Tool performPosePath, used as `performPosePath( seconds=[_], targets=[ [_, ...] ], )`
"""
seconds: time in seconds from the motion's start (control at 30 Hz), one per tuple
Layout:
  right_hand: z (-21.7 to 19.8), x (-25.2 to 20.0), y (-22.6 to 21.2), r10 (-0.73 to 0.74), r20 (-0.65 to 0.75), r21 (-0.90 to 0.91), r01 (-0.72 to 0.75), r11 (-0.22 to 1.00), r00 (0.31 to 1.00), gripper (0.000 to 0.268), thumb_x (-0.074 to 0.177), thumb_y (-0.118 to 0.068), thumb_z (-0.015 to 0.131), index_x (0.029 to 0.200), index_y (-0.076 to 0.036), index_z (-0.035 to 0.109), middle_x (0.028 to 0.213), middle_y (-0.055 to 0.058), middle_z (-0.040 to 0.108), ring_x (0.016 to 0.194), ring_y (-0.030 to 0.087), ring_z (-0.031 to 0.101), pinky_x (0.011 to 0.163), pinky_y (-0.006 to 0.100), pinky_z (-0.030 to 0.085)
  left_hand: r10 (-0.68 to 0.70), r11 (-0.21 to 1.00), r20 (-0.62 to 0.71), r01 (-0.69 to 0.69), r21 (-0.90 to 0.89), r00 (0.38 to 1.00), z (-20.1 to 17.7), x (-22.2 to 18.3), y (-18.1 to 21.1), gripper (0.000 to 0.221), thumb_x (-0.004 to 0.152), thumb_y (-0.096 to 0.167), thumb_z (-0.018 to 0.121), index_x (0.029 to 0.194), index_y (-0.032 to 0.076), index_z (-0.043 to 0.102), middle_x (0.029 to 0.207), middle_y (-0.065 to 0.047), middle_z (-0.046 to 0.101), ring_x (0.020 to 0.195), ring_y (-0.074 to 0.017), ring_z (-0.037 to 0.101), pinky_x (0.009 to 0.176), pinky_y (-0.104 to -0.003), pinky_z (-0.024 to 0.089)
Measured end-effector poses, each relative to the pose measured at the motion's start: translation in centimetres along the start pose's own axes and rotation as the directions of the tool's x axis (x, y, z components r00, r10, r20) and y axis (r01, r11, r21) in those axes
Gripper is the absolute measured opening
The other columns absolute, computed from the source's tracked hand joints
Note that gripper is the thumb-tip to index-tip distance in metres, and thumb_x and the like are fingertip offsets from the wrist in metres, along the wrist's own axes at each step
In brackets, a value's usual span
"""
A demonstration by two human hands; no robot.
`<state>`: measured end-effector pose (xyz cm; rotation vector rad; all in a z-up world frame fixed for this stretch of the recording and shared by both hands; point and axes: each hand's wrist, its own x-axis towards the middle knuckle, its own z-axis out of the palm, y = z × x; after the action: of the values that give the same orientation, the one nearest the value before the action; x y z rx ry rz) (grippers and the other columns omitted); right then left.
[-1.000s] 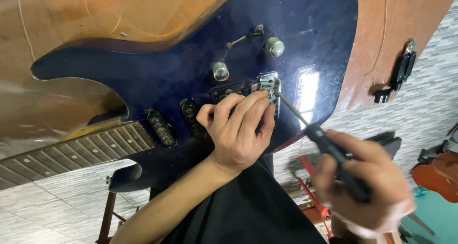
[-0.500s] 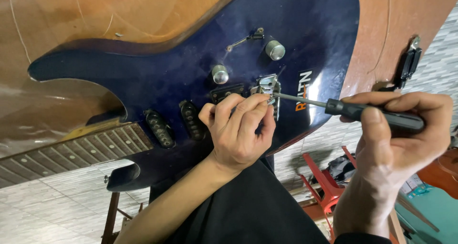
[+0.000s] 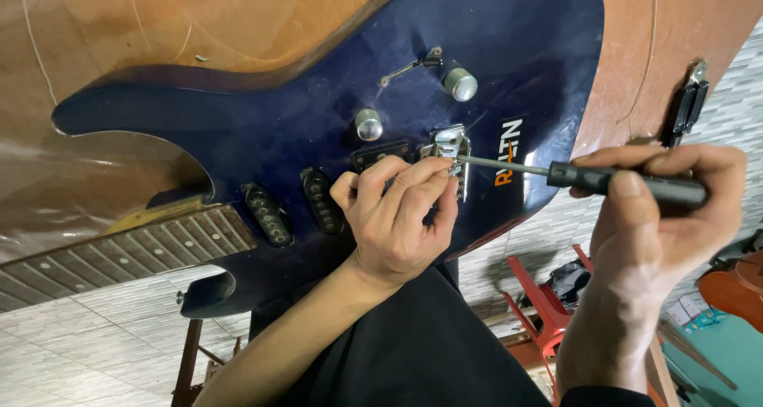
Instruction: Reassembling and tightening the bridge of an electric guitar using a screwdriver.
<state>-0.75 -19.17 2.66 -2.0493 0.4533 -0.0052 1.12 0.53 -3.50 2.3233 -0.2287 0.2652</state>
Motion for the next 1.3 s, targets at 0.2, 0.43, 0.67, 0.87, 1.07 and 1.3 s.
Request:
performPosePath(
  seconds=[0.2,0.43,0.67,0.87,1.07,1.3],
  targets=[
    [1.3,-0.9,-1.6,-0.017,-0.121,-0.112,0.004,0.994,0.992,0.025,0.105,-0.011,0.057,0.112,-0.003,0.034,0.093,0.027,0.061,0.084,0.035,0.068,0.105,0.043,0.049,0.006,1.000,0.005,-0.006,0.019,1.000,0.2,-0.1,0.0,0.014,0.097,0.017,0.065,0.084,0.013,0.064,0.093,0.008,0.078,0.082,-0.0156,0.064,0.083,-0.036,0.030],
    [1.0,-1.1,-1.2,-0.075,-0.135,-0.106,0.061,0.993,0.988,0.029,0.107,-0.017,0.058,0.112,-0.003,0.033,0.090,0.027,0.058,0.077,0.037,0.066,0.079,0.045,0.053,0.008,0.999,-0.004,-0.008,0.038,1.000,0.2,-0.1,0.0,0.016,0.098,0.018,0.064,0.083,0.013,0.063,0.094,0.009,0.077,0.081,-0.0146,0.063,0.082,-0.036,0.030],
    [0.7,-1.4,-0.8,-0.181,-0.106,-0.224,0.153,0.962,0.978,0.038,0.106,-0.023,0.061,0.107,0.004,0.034,0.078,0.024,0.055,0.071,0.040,0.070,0.060,0.040,0.047,0.006,0.999,-0.002,-0.006,0.031,1.000,0.1,-0.1,0.0,0.017,0.098,0.017,0.064,0.082,0.013,0.063,0.093,0.008,0.077,0.081,-0.0147,0.063,0.082,-0.036,0.030],
    [1.0,-2.2,-2.2,-0.293,-0.067,-0.300,0.261,0.917,0.954,0.037,0.105,-0.016,0.062,0.103,0.006,0.032,0.075,0.025,0.052,0.076,0.047,0.073,0.059,0.043,0.051,0.009,1.000,0.006,-0.009,0.010,1.000,0.1,-0.2,-0.2,0.015,0.094,0.012,0.070,0.082,0.013,0.061,0.093,0.007,0.079,0.082,-0.0146,0.062,0.082,-0.035,0.030],
    [-1.9,-1.7,-6.8,-0.103,0.441,-0.415,0.304,0.857,0.892,0.026,0.085,-0.001,0.066,0.074,0.002,0.042,0.110,0.037,0.070,0.082,0.031,0.073,0.075,0.036,0.056,0.000,1.000,-0.004,0.000,-0.009,1.000,-0.1,0.1,-0.4,0.018,0.096,0.011,0.066,0.078,0.013,0.062,0.091,0.008,0.077,0.081,-0.0131,0.062,0.081,-0.035,0.028],
    [1.3,-3.9,-9.2,-0.137,0.288,-0.569,0.285,0.771,0.948,0.032,0.089,0.009,0.067,0.069,0.007,0.043,0.096,0.042,0.070,0.067,0.040,0.066,0.059,0.042,0.050,-0.005,1.000,-0.017,0.005,-0.009,1.000,-0.3,0.3,-0.6,0.018,0.092,0.001,0.066,0.079,0.014,0.066,0.089,0.008,0.076,0.080,-0.0120,0.063,0.081,-0.034,0.029]
  ],
)
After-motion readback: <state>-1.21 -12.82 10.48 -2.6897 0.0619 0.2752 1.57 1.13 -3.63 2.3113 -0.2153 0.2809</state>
